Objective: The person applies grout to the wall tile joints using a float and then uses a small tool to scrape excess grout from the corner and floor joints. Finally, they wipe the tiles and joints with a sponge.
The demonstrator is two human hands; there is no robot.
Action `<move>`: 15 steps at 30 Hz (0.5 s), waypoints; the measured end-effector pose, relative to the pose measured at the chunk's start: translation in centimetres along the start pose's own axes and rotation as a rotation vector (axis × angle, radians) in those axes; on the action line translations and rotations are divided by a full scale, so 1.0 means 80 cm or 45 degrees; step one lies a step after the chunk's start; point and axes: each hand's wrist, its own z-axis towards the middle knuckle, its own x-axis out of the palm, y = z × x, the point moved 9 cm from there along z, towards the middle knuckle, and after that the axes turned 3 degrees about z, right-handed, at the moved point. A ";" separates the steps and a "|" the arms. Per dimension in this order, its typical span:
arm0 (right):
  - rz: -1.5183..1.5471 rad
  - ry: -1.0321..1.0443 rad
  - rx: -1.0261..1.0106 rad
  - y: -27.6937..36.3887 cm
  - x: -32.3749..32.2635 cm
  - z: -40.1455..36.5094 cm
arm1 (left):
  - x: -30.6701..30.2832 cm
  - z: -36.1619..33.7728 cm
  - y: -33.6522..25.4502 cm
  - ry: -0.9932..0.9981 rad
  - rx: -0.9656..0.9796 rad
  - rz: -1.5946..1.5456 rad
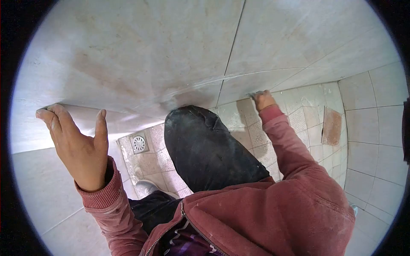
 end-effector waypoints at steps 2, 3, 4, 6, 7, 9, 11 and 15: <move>-0.089 -0.064 -0.026 -0.011 0.093 0.013 | 0.003 -0.001 0.002 0.026 -0.016 0.021; -0.087 -0.076 -0.026 -0.009 0.109 0.018 | 0.002 0.000 0.002 0.015 -0.017 0.026; -0.085 0.054 0.043 -0.007 0.133 0.017 | 0.002 -0.001 0.002 0.018 -0.007 0.036; 0.002 0.241 0.177 -0.002 0.142 0.011 | 0.002 -0.003 0.003 0.022 0.008 0.052; 0.012 0.250 0.181 -0.001 0.144 0.005 | 0.002 -0.005 0.003 0.028 0.023 0.025; 0.085 -0.012 -0.057 0.011 0.104 0.011 | 0.003 -0.004 0.005 0.020 0.020 -0.009; 0.162 -0.146 -0.079 0.017 0.051 -0.001 | 0.006 -0.006 0.006 0.035 0.004 0.003; -0.042 0.095 -0.124 0.044 0.097 0.019 | 0.004 -0.005 0.004 -0.034 -0.002 -0.009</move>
